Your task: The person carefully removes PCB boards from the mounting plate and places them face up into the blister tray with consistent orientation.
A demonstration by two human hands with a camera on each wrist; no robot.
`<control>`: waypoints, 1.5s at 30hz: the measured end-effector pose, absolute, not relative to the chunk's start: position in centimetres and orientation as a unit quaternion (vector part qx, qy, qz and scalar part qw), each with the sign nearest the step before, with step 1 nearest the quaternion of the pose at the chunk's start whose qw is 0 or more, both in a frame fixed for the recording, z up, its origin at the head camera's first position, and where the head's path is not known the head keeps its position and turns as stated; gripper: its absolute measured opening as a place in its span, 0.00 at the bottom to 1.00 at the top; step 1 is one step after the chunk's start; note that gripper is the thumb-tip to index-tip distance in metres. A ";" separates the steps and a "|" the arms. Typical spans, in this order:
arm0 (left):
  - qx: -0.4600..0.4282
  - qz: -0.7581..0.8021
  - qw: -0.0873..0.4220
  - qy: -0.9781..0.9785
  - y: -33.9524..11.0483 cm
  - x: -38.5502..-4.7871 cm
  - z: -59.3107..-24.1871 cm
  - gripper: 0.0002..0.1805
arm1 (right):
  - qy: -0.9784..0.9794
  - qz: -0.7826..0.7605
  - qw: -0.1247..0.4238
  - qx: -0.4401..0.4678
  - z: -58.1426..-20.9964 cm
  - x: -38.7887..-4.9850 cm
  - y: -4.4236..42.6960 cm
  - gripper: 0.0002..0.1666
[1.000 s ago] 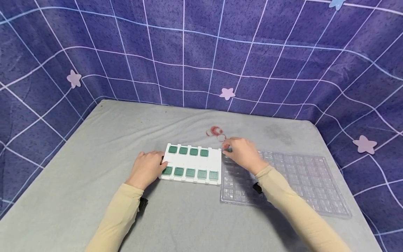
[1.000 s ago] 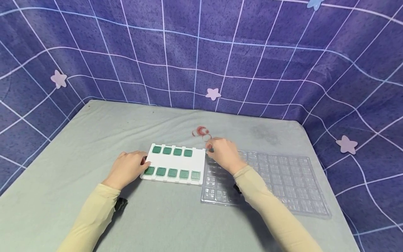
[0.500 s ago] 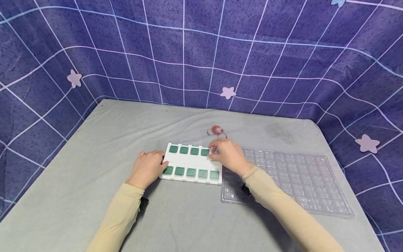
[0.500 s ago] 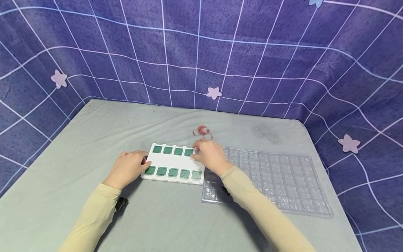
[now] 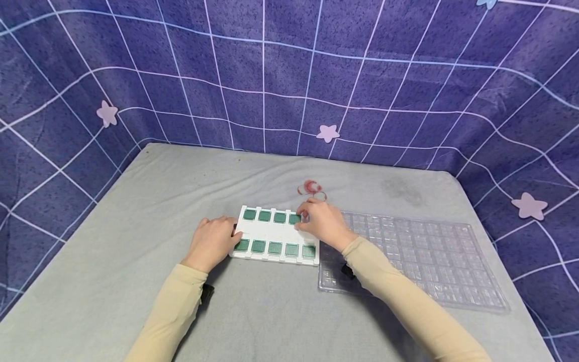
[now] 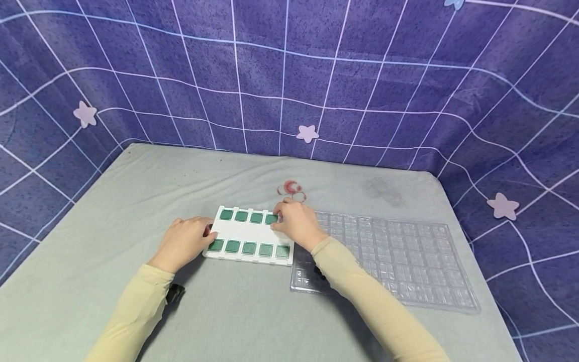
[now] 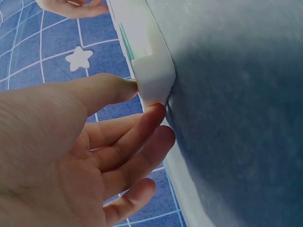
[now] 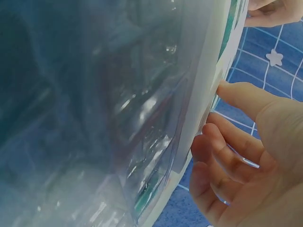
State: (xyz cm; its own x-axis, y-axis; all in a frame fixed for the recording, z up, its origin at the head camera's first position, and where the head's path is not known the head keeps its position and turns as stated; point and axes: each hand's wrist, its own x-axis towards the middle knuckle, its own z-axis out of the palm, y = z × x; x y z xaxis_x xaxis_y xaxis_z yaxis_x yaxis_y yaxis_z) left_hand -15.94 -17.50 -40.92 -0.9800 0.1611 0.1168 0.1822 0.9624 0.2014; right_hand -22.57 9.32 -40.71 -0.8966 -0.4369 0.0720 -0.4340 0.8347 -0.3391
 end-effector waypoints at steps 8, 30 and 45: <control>-0.088 -0.106 0.052 -0.989 -17.5 -15.9 -41.0 0.07 | 0.958 -0.182 0.011 -0.221 -40.8 -22.7 9.3 0.21; -0.089 -0.100 0.058 -0.989 -17.6 -16.1 -41.1 0.08 | 0.952 -0.214 0.007 -0.221 -40.9 -22.9 9.6 0.19; -0.087 -0.105 0.056 -0.989 -17.6 -16.1 -41.4 0.08 | 0.952 -0.210 0.001 -0.221 -40.4 -22.8 9.7 0.19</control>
State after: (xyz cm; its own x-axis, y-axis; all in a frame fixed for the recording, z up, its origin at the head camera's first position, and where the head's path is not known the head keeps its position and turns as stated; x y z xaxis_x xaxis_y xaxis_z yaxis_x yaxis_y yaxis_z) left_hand -16.14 -17.60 -41.43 -0.9786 0.1605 0.1286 0.1839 0.9627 0.1984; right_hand -22.83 9.68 -40.37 -0.9024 -0.4213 0.0908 -0.4204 0.8141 -0.4005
